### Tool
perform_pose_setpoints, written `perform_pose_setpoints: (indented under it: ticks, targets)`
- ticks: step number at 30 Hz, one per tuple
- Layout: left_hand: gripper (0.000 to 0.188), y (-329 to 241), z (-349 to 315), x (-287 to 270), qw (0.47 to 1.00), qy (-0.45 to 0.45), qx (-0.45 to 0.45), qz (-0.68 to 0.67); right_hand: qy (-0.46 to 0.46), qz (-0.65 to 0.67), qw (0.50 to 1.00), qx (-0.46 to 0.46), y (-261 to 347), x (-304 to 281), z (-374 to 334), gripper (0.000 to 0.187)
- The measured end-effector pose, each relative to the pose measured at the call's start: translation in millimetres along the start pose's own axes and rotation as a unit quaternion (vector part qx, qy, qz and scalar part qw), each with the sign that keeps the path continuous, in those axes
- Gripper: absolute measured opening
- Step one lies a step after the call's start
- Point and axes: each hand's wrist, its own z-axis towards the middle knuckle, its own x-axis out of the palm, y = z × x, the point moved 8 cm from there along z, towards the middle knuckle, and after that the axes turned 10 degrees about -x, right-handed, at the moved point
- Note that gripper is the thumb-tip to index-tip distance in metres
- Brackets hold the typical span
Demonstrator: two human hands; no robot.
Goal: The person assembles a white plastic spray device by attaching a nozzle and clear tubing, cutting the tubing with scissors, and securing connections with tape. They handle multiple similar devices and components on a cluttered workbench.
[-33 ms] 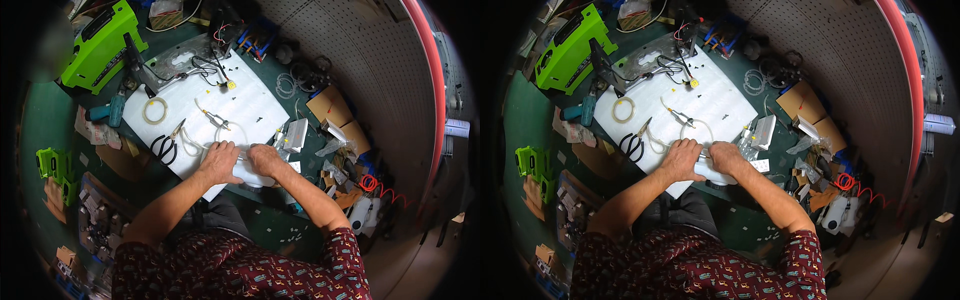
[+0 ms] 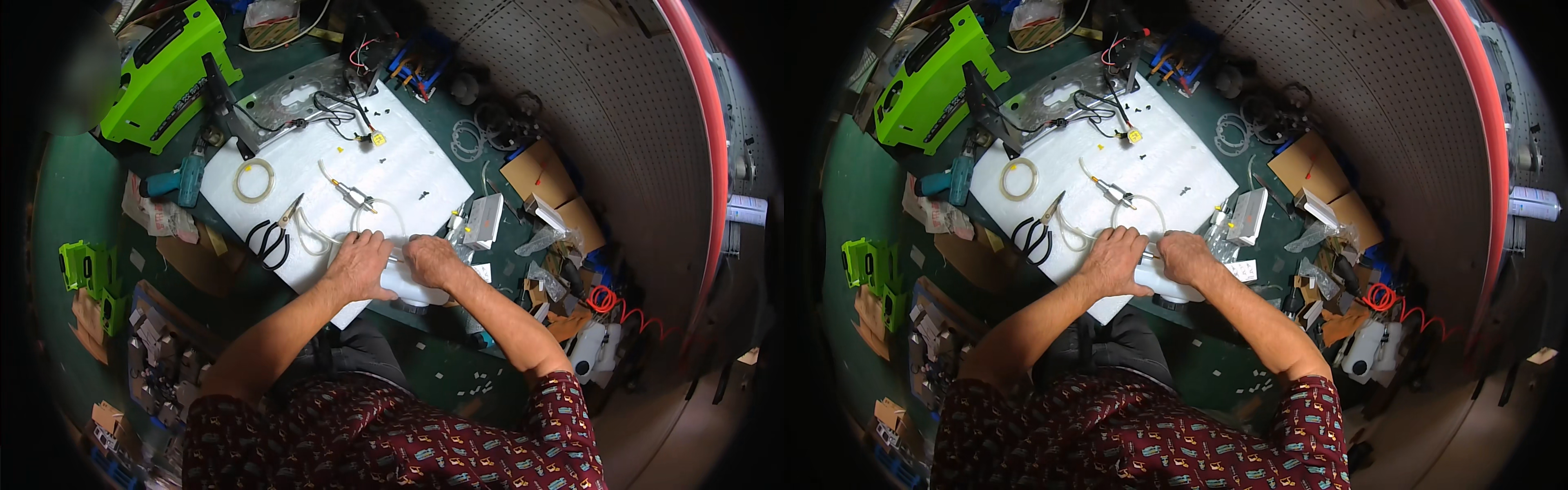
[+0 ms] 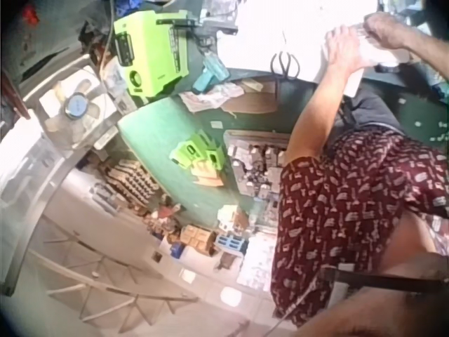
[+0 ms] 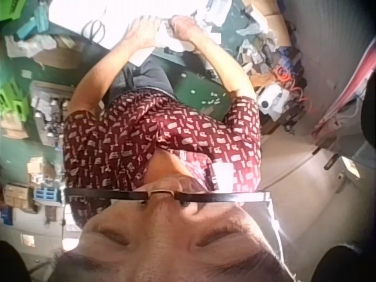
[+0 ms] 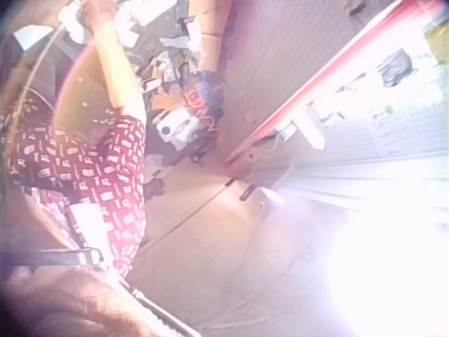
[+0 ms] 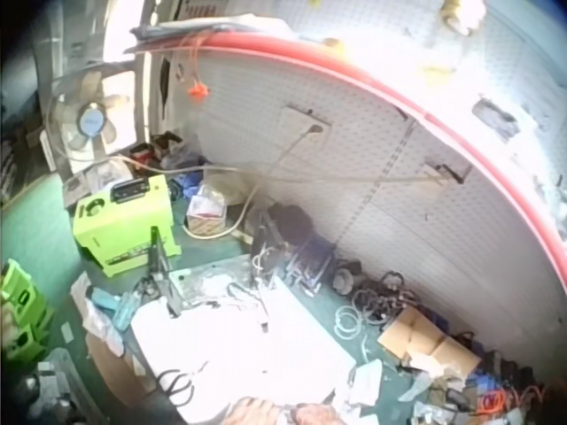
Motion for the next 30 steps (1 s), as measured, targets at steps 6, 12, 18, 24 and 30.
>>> perform_pose_setpoints:
  ticks: [6,12,18,24,30]
  targets:
    - [0.089,1,-1,0,1.000,-0.016,0.006,-0.003,0.004,-0.010,1.000,0.011,0,1,0,0.010]
    - [0.088,-1,0,-1,1.000,-0.014,0.010,0.001,-0.052,-0.017,0.998,-0.010,7,1,-16,0.011]
    - [0.088,-3,-1,-1,0.999,-0.029,0.017,0.005,-0.189,0.047,0.981,-0.020,7,15,-35,0.012]
    - [0.089,-4,0,1,0.999,-0.026,0.024,0.017,-0.246,0.052,0.968,-0.021,3,24,-38,0.011]
    - [0.081,-7,-1,0,0.998,-0.040,0.032,0.028,-0.250,0.066,0.964,-0.060,2,24,-36,0.010]
